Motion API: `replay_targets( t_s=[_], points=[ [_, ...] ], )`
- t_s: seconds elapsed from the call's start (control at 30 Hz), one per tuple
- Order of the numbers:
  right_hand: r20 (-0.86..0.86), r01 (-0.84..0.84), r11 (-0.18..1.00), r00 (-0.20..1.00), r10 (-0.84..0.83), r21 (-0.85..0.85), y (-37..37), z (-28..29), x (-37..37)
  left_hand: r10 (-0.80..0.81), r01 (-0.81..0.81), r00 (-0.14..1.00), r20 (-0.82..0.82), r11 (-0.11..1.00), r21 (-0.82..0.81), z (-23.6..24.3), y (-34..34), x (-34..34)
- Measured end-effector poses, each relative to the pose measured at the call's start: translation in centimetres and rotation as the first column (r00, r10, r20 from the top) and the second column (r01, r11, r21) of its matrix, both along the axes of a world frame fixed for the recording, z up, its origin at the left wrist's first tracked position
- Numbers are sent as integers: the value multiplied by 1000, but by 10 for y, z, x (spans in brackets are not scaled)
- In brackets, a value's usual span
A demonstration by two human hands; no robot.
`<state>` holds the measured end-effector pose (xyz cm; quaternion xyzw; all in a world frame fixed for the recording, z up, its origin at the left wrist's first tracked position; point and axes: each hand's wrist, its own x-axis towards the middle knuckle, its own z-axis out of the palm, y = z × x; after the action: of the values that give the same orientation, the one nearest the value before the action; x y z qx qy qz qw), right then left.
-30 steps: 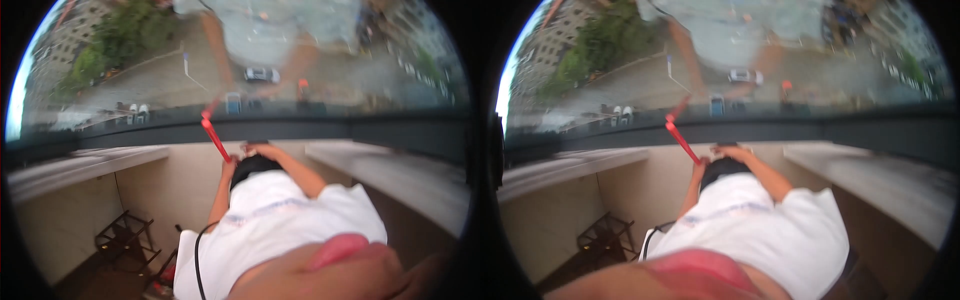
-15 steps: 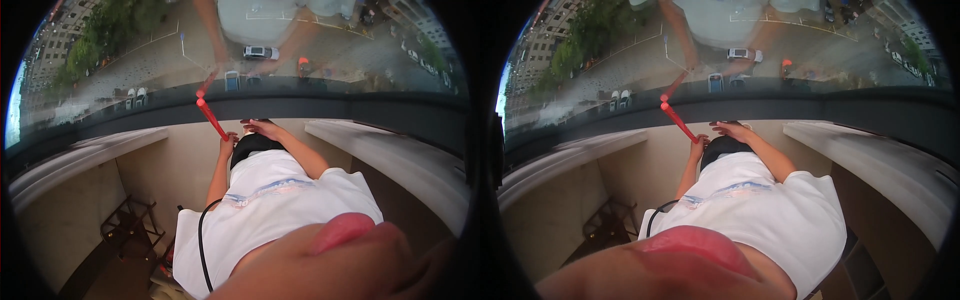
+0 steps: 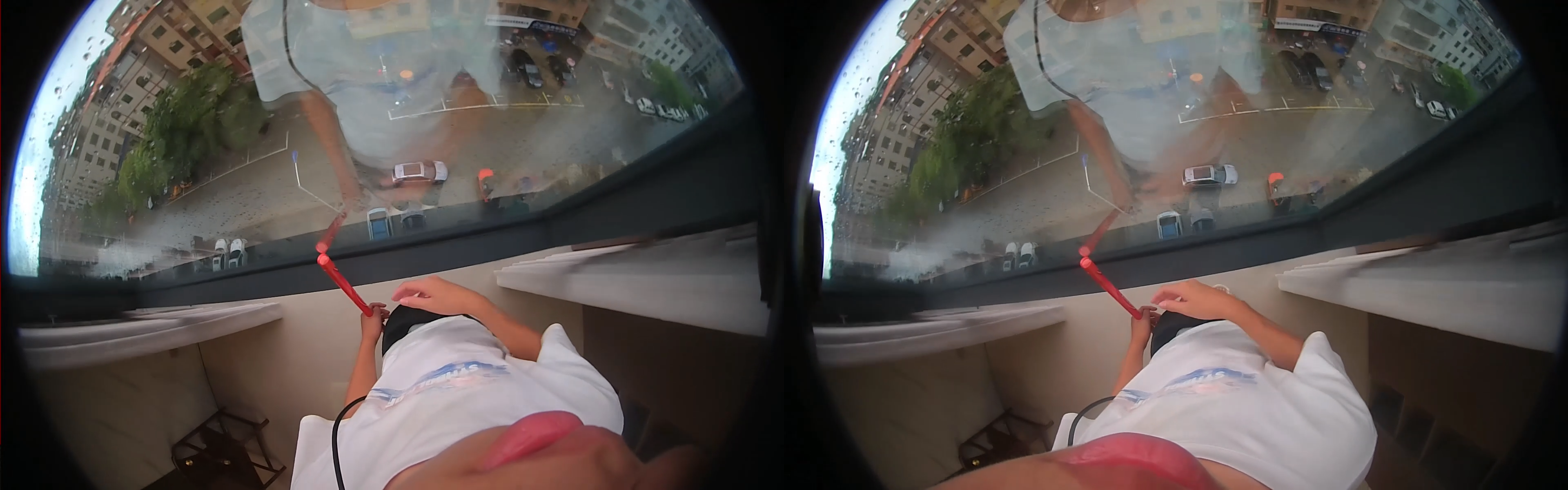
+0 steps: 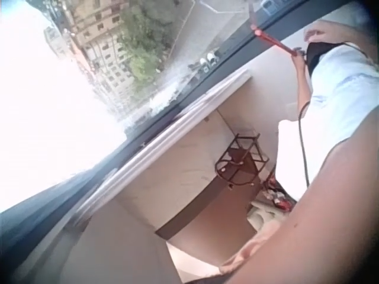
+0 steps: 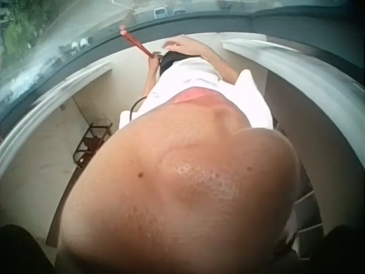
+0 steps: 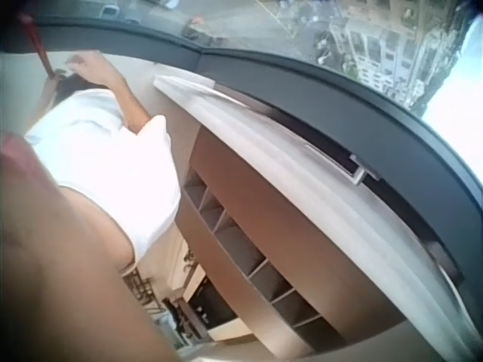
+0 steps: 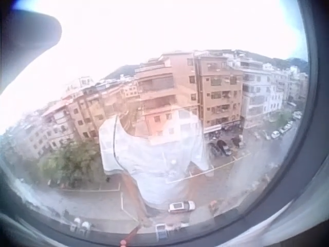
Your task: Cleaning the floor using a squeegee and a mop.
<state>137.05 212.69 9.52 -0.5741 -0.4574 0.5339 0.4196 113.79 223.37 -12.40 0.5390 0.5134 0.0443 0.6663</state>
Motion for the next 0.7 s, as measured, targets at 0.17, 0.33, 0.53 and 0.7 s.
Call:
replay_targets(
  t_s=[0.17, 0.33, 0.53, 0.7],
  points=[
    [-244, 369, 711, 929, -277, 599, -59, 194, 56, -36, 37, 999, -14, 999, 39, 4, 1, -5],
    [142, 37, 432, 916, -375, 901, -81, 279, 100, -104, 104, 995, 9, 994, 44, 1, 14, 13],
    [215, -31, 370, 858, -467, 928, -45, 305, 83, -86, 92, 993, -76, 993, 77, -21, 26, 10],
    [382, -274, 268, 711, -590, 924, -50, 319, 85, -82, 112, 986, -144, 970, 216, -47, 20, -11]
  ],
)
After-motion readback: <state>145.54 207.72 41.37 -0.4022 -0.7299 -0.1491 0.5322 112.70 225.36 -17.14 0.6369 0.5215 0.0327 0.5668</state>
